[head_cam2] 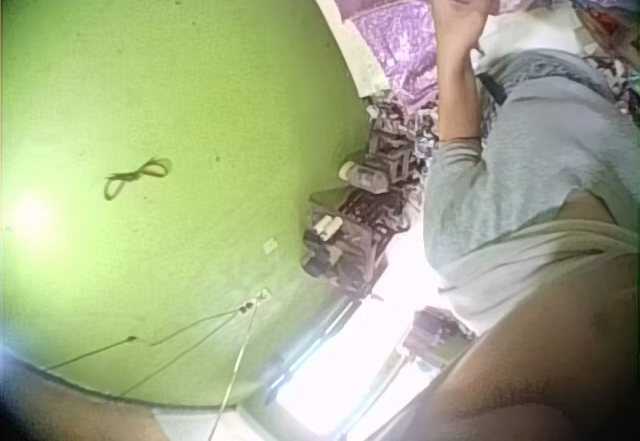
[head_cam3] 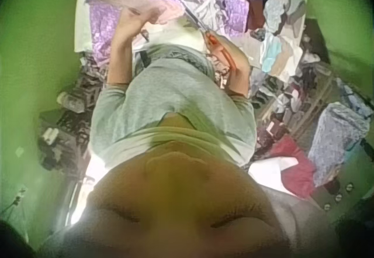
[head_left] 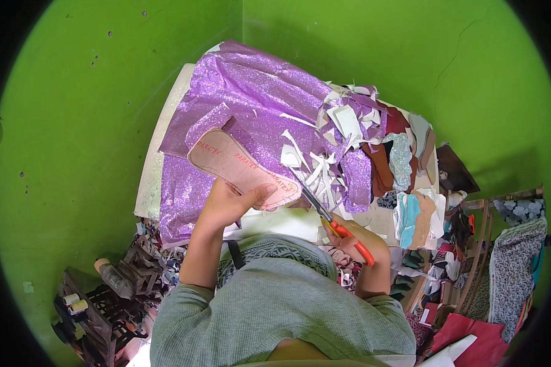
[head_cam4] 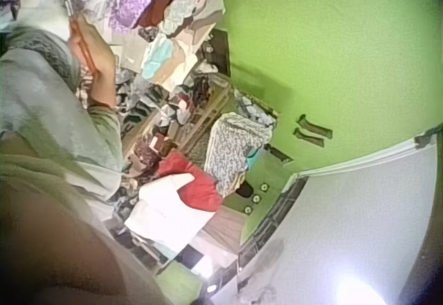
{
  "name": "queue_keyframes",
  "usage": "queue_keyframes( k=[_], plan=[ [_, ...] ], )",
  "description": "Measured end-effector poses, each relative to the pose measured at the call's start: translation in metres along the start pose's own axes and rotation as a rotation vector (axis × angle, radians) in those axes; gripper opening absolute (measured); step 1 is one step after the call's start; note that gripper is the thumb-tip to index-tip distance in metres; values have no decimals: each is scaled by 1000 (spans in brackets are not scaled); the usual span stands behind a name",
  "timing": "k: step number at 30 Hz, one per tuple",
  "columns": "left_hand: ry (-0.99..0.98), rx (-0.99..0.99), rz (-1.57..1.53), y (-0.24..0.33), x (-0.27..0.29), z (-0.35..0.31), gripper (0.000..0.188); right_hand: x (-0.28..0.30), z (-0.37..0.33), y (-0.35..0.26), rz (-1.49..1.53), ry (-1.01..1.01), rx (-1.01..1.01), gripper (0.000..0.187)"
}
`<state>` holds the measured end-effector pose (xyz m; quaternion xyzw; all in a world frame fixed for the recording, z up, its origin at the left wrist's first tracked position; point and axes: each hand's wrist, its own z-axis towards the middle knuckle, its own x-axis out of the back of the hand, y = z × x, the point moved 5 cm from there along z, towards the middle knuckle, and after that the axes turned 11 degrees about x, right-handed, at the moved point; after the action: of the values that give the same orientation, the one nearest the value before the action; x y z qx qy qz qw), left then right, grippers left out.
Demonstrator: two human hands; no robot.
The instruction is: Cut out a specific shape from purple sparkly fabric using scissors.
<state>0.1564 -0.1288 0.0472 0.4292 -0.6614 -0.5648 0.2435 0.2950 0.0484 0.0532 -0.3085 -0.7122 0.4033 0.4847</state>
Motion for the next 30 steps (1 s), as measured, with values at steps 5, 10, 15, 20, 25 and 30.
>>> queue_keyframes(
  k=[5,10,15,20,25,30],
  plan=[
    [-37,11,36,2,0,2,31,-1,-6,14,1,49,92,15],
    [-44,36,25,1,0,2,32,-1,-3,10,-35,-31,106,17],
    [-52,95,57,1,1,3,33,1,-6,10,-8,-15,161,17],
    [-74,83,129,0,2,5,34,-1,-8,20,9,-63,10,9],
    [-99,120,135,1,1,7,34,2,-5,10,-45,-90,90,9],
    [-127,119,100,3,0,7,34,1,-6,21,19,-113,30,7]
  ],
)
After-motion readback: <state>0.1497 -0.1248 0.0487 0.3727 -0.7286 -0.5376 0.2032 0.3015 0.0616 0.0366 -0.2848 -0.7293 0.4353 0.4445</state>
